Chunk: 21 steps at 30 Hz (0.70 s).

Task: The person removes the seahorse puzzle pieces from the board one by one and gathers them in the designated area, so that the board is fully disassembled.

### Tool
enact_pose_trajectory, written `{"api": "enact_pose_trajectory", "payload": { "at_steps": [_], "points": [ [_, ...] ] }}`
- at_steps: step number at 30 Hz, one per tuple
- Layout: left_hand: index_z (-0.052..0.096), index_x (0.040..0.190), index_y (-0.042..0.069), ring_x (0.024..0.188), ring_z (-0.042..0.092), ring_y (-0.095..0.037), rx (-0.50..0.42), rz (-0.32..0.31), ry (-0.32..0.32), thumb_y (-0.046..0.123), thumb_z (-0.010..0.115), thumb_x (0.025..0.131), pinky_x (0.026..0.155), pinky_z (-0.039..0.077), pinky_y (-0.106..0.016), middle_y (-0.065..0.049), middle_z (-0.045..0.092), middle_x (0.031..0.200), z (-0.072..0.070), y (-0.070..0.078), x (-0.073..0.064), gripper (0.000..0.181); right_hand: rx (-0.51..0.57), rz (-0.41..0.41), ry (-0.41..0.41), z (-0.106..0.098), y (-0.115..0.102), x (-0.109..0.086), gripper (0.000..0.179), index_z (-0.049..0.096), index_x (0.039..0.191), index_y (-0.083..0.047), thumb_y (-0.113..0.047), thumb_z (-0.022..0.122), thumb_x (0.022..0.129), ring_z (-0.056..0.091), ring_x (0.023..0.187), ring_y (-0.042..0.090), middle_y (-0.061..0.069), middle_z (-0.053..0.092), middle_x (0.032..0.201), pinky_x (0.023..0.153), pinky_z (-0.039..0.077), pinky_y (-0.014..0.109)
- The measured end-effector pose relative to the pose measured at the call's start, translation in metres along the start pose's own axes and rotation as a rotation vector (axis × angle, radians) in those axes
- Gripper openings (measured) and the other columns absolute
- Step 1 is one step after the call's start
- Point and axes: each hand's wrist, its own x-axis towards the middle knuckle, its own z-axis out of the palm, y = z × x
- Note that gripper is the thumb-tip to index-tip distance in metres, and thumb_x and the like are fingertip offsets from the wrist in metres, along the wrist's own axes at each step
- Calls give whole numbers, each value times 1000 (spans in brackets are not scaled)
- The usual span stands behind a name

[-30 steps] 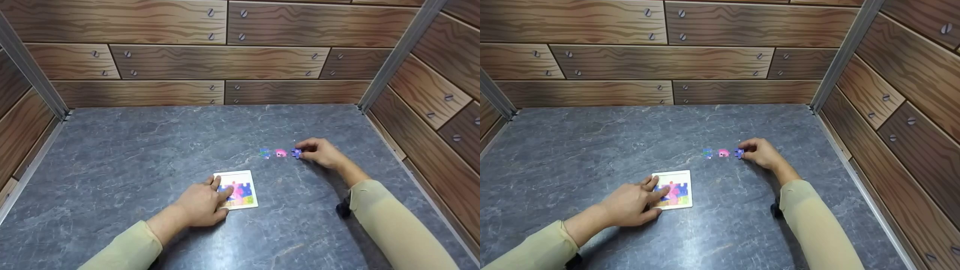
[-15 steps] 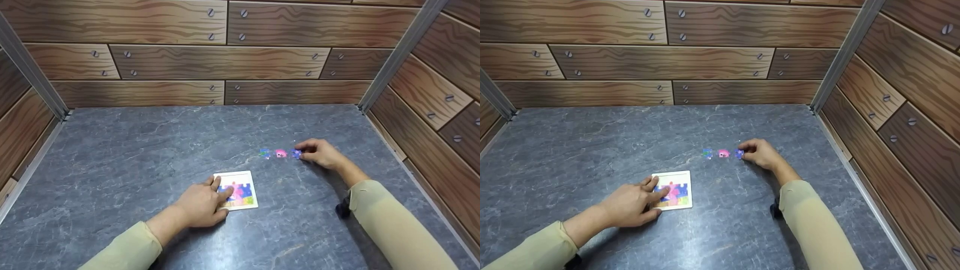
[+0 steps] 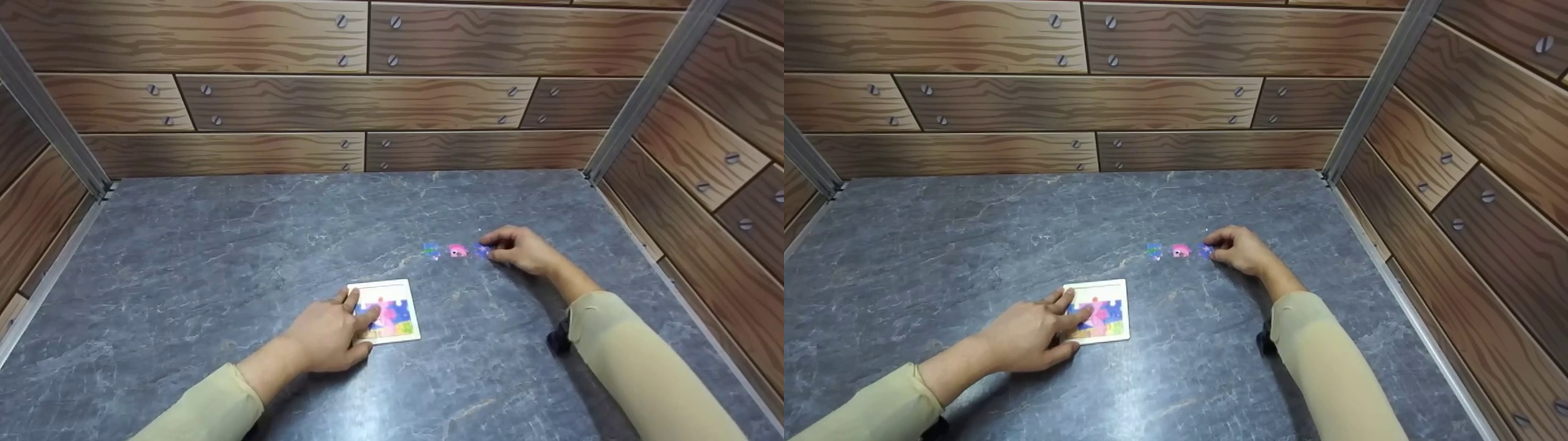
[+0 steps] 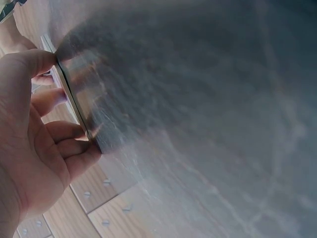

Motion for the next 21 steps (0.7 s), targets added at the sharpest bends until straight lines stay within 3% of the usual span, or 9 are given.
{"api": "enact_pose_trajectory", "payload": {
  "at_steps": [15, 21],
  "points": [
    [60, 153, 13, 135, 55, -52, -12, -11, 3, 43, 62, 100, 98, 56, -59, -38, 54, 145, 0, 1, -1, 60, -14, 7, -10, -1, -1, 1, 32, 74, 126, 4, -3, 76, 95, 55, 79, 12, 11, 66, 99, 65, 46, 20],
    [59, 153, 14, 135, 56, -52, -1, -8, 0, 43, 62, 100, 98, 57, -58, -38, 54, 145, 0, 1, 0, 61, 64, 17, -14, -1, 0, -1, 35, 70, 129, 9, -3, 75, 96, 55, 72, 8, 10, 65, 93, 61, 46, 19]
  ]
}}
